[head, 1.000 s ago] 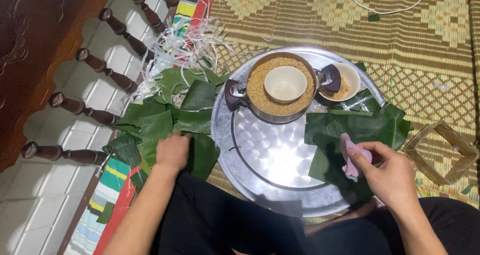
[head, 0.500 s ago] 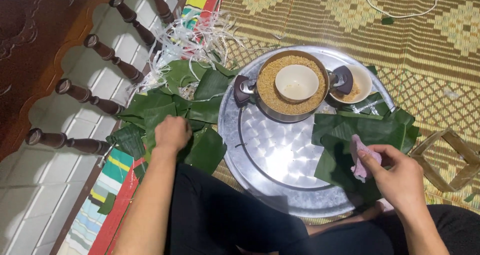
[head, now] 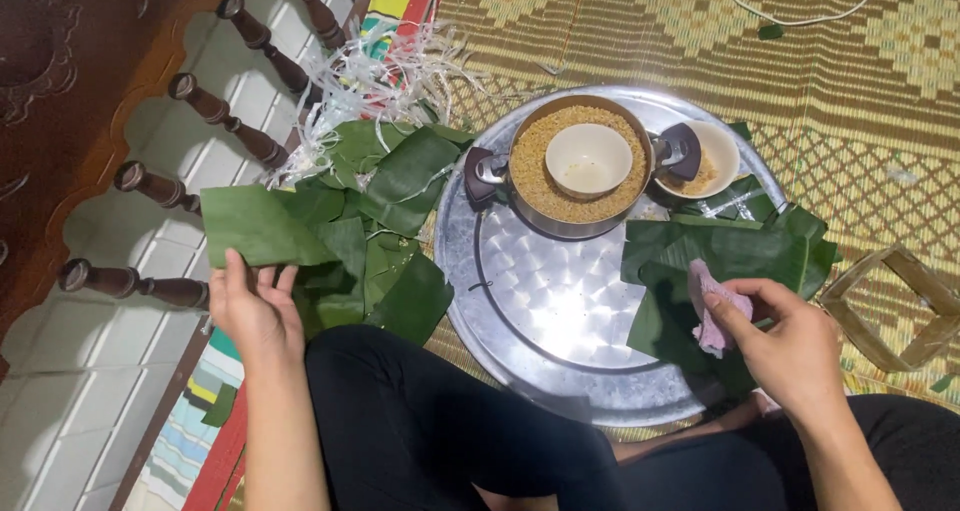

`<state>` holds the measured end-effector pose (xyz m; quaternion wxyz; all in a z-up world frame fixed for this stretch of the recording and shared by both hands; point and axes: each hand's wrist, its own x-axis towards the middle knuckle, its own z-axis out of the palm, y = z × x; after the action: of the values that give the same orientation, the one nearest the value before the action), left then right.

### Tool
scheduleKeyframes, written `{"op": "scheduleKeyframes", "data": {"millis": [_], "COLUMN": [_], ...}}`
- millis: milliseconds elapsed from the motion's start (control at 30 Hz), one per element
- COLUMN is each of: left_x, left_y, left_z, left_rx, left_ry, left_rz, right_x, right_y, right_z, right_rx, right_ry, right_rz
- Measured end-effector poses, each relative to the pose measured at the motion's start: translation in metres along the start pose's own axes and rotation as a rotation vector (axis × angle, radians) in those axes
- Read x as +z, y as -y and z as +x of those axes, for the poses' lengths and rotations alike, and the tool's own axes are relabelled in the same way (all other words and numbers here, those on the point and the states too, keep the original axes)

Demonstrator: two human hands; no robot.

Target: A person is preparing food by placing small portions of pink filling onto banana leaves and stacking them on a large metal tray while sitting on the floor.

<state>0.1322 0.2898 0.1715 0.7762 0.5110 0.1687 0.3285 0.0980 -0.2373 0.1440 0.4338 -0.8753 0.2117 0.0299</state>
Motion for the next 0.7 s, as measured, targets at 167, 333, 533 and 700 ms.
{"op": "scheduleKeyframes", "data": {"millis": [167, 333, 533, 700], "left_x": [0.016, 0.138, 0.14, 0.102], "left_y": [-0.003, 0.028, 0.179, 0.212], "left_z": [-0.011, -0.112, -0.148, -0.133], "left_rx": [-0.332, -0.501, -0.686, -0.192], "left_ry": [0.268, 0.201, 0.337, 0.476], "left_rz": [-0.399, -0.148, 0.228, 0.977], "right_x": [0.001, 0.015, 0.029, 0.038], "right_y": [-0.005, -0.007, -0.029, -0.027], "right_z": [0.001, 0.0, 0.004, 0.005], "right_rx": [-0.047, -0.088, -0.144, -0.251], "right_ry": [0.001, -0.004, 0.065, 0.127], "right_rz": [-0.03, 0.041, 0.093, 0.043]}}
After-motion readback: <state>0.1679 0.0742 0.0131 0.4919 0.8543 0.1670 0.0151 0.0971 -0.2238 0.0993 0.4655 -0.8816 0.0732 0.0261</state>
